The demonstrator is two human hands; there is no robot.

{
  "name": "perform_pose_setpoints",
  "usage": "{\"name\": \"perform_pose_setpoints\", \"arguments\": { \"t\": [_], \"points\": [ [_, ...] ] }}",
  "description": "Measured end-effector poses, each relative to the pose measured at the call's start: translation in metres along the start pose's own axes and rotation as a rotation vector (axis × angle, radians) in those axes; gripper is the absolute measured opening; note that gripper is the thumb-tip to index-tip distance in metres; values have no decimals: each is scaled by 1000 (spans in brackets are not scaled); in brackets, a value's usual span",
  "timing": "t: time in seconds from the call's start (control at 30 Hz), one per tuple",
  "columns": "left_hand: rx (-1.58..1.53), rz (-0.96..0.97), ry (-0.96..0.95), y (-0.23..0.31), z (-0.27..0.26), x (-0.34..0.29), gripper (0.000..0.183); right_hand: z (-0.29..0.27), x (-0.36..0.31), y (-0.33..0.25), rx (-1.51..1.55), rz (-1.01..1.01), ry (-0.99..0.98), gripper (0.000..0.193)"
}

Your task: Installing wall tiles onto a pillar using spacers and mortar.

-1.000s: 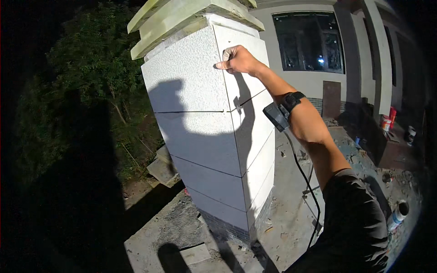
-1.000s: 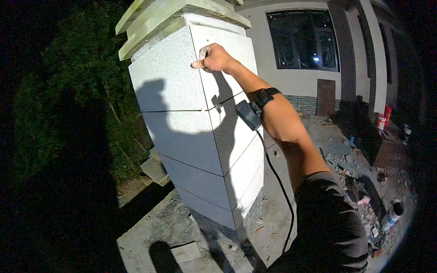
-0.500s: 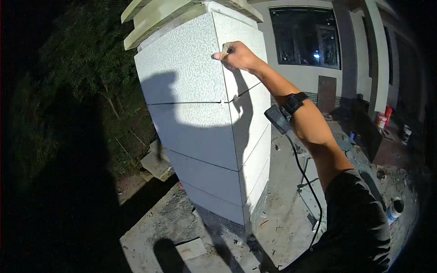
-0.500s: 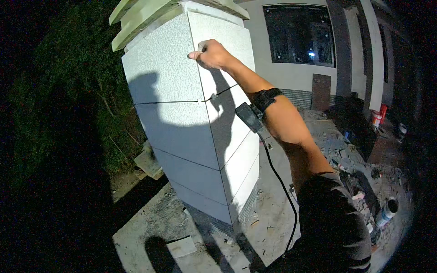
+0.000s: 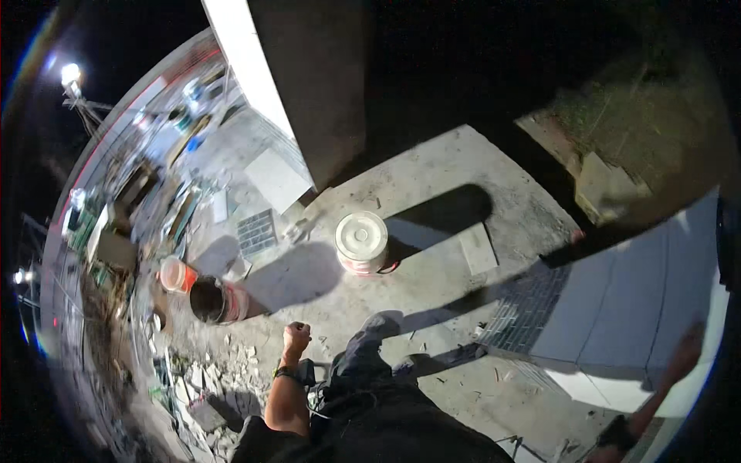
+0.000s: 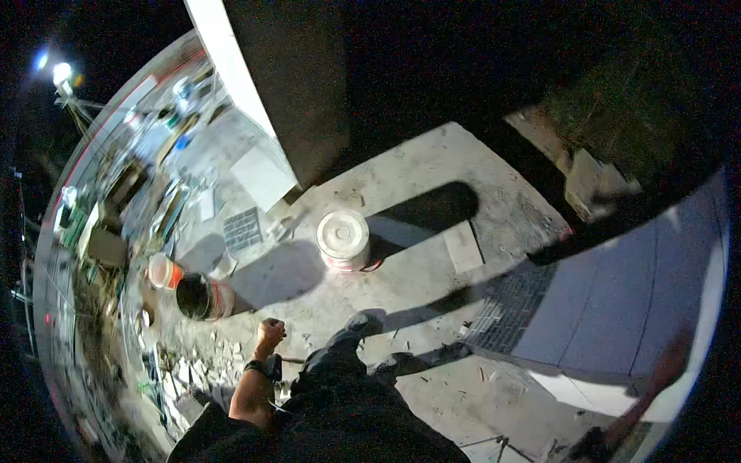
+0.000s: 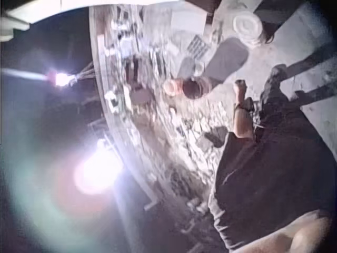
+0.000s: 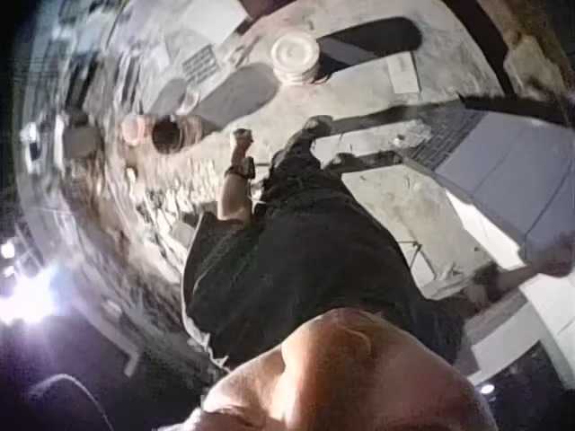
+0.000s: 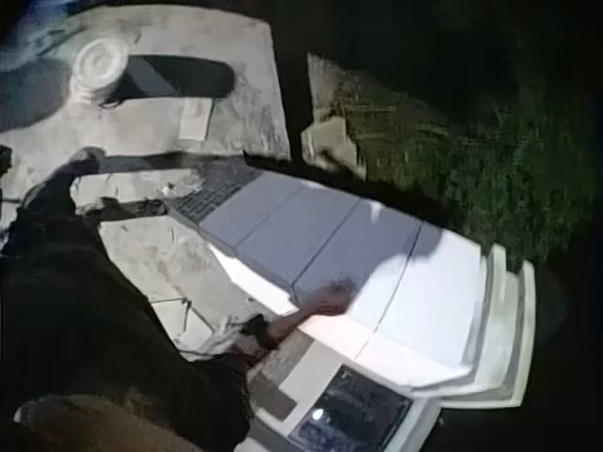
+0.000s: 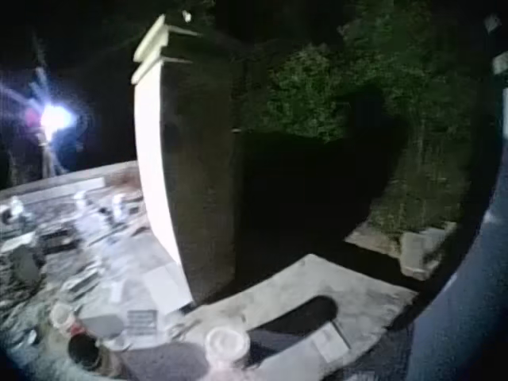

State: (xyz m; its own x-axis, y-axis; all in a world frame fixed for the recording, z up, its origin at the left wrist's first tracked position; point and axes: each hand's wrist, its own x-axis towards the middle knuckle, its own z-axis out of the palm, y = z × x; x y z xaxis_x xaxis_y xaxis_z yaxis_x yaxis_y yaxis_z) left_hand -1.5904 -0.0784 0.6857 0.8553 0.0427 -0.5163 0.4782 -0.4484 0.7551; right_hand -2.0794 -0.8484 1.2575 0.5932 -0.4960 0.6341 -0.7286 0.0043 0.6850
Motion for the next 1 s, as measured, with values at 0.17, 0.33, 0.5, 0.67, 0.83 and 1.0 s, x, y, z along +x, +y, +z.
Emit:
{"name": "perform_pose_setpoints", "arguments": {
  "t": [0.17,0.33,0.5,0.67,0.83,1.0],
  "points": [
    [196,-352,67,-122,-108,-97,27,-22,-108,-337,1026,-219,-240,14],
    [1035,-440,-168,-251,-177,-148,41,-134,-197,-489,1138,-454,-1011,57],
    [226,-370,-54,-246,-211,-96,38,-211,-227,-604,1209,-651,-1490,35],
    [-670,-540,442,-143,-279,5,18,-311,-194,-697,1046,-733,-1674,24],
    [-622,-483,515,-77,-350,97,21,-412,-147,-803,1425,-568,-1622,16],
    [-714,-529,344,-83,-394,187,21,-480,-123,-920,1542,-457,-1677,13]
  ]
}}
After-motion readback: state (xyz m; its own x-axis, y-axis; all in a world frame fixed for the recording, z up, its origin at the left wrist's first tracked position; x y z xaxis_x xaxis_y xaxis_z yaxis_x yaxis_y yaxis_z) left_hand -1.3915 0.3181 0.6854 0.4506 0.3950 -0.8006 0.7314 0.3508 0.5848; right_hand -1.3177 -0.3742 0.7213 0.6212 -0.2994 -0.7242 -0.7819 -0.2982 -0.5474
